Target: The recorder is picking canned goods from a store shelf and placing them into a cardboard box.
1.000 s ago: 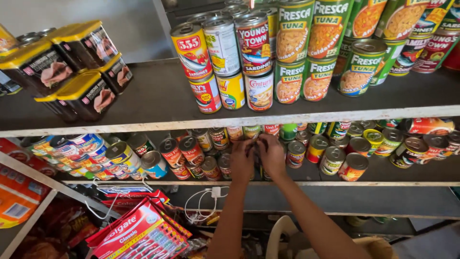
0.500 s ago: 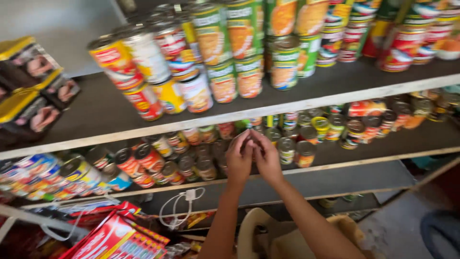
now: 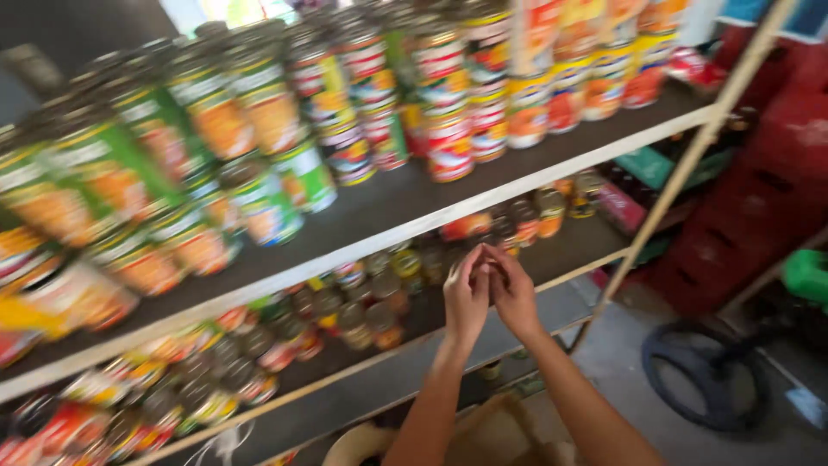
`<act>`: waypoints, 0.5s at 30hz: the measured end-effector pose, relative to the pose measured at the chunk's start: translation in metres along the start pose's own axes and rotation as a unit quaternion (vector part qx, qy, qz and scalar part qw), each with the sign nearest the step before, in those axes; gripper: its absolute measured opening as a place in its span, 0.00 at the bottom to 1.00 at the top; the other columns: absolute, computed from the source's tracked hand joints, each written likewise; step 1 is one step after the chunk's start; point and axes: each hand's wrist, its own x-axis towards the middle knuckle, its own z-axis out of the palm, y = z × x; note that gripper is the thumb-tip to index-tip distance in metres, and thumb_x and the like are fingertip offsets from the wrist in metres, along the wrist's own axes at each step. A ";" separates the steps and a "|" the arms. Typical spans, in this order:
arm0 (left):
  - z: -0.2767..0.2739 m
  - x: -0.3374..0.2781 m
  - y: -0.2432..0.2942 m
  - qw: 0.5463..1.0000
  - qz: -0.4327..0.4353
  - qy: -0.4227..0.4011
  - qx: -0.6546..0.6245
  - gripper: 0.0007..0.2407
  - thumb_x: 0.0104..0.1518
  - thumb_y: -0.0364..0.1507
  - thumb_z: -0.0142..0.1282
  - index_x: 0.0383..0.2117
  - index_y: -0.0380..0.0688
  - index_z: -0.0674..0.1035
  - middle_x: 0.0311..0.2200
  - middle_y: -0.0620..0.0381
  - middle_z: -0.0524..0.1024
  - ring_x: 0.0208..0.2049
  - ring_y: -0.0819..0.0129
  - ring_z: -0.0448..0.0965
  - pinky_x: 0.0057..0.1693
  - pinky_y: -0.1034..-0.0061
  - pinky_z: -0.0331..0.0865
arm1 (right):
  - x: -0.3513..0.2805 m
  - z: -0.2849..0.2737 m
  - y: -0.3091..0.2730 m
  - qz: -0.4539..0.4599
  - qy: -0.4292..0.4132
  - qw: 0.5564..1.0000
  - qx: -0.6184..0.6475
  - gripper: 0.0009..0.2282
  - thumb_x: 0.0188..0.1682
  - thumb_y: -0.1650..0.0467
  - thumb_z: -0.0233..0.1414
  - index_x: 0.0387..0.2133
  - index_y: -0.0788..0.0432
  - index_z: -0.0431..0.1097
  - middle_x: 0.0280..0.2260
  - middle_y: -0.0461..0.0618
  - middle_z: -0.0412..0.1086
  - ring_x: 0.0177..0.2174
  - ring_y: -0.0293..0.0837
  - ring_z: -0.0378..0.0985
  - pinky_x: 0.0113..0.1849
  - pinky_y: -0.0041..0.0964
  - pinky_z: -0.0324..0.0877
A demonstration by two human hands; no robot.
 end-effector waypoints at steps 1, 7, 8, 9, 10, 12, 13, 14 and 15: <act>0.027 0.004 -0.010 1.000 0.002 -0.008 -0.006 0.15 0.63 0.27 0.52 0.55 0.38 0.75 0.53 0.46 0.77 0.52 0.56 0.81 0.55 0.68 0.75 | 0.004 -0.021 0.012 -0.001 0.008 1.000 -0.006 0.17 0.56 0.79 0.47 0.58 0.61 0.67 0.50 0.52 0.74 0.47 0.41 0.78 0.49 0.34 0.72; 0.175 0.024 -0.065 0.995 0.095 -0.026 -0.005 0.15 0.65 0.24 0.49 0.57 0.37 0.74 0.55 0.40 0.76 0.58 0.49 0.76 0.63 0.62 0.67 | 0.036 -0.137 0.084 0.011 0.056 0.998 -0.038 0.18 0.55 0.79 0.47 0.59 0.61 0.65 0.49 0.51 0.72 0.46 0.42 0.77 0.48 0.34 0.72; 0.195 0.026 -0.072 0.995 0.090 -0.037 -0.006 0.16 0.64 0.23 0.48 0.58 0.37 0.74 0.55 0.40 0.76 0.59 0.48 0.75 0.63 0.62 0.67 | 0.041 -0.153 0.095 0.030 0.060 0.996 -0.059 0.19 0.54 0.78 0.47 0.59 0.60 0.65 0.49 0.52 0.72 0.47 0.43 0.77 0.49 0.35 0.72; 0.214 0.027 -0.079 0.995 0.085 -0.047 -0.007 0.17 0.64 0.23 0.46 0.59 0.37 0.73 0.56 0.40 0.75 0.59 0.48 0.75 0.63 0.62 0.66 | 0.045 -0.169 0.106 0.048 0.065 0.994 -0.079 0.19 0.53 0.78 0.46 0.60 0.60 0.65 0.48 0.53 0.73 0.47 0.44 0.77 0.50 0.36 0.72; 0.229 0.031 -0.084 0.995 0.088 -0.050 -0.010 0.17 0.64 0.23 0.46 0.59 0.37 0.73 0.56 0.40 0.75 0.59 0.48 0.75 0.63 0.62 0.66 | 0.051 -0.182 0.119 0.046 0.069 0.993 -0.082 0.19 0.53 0.78 0.46 0.60 0.60 0.65 0.48 0.53 0.73 0.47 0.44 0.77 0.50 0.36 0.72; 0.254 0.039 -0.095 0.996 0.046 -0.071 0.001 0.18 0.63 0.23 0.45 0.61 0.38 0.71 0.58 0.41 0.74 0.60 0.48 0.73 0.63 0.64 0.66 | 0.065 -0.205 0.144 -0.097 0.082 0.959 -0.255 0.22 0.47 0.77 0.53 0.57 0.63 0.66 0.56 0.61 0.68 0.58 0.54 0.68 0.58 0.43 0.63; 0.263 0.043 -0.101 0.996 0.050 -0.072 -0.001 0.18 0.63 0.23 0.45 0.61 0.38 0.71 0.58 0.41 0.74 0.60 0.48 0.73 0.63 0.64 0.66 | 0.070 -0.211 0.158 -0.100 0.085 0.958 -0.256 0.22 0.47 0.77 0.53 0.57 0.63 0.66 0.56 0.61 0.68 0.58 0.54 0.68 0.58 0.43 0.63; 0.271 0.046 -0.108 0.997 0.042 -0.065 0.012 0.19 0.63 0.22 0.45 0.62 0.36 0.68 0.60 0.39 0.70 0.62 0.46 0.69 0.65 0.63 0.63 | 0.075 -0.216 0.173 -0.079 0.078 0.962 -0.248 0.24 0.47 0.76 0.55 0.59 0.64 0.62 0.57 0.63 0.66 0.58 0.56 0.66 0.59 0.44 0.61; 0.278 0.049 -0.114 0.997 0.034 -0.058 0.024 0.20 0.63 0.22 0.44 0.64 0.35 0.66 0.62 0.36 0.67 0.64 0.44 0.66 0.66 0.62 0.60 | 0.080 -0.221 0.188 -0.058 0.072 0.967 -0.239 0.27 0.47 0.74 0.56 0.61 0.65 0.58 0.58 0.65 0.64 0.59 0.57 0.64 0.59 0.45 0.60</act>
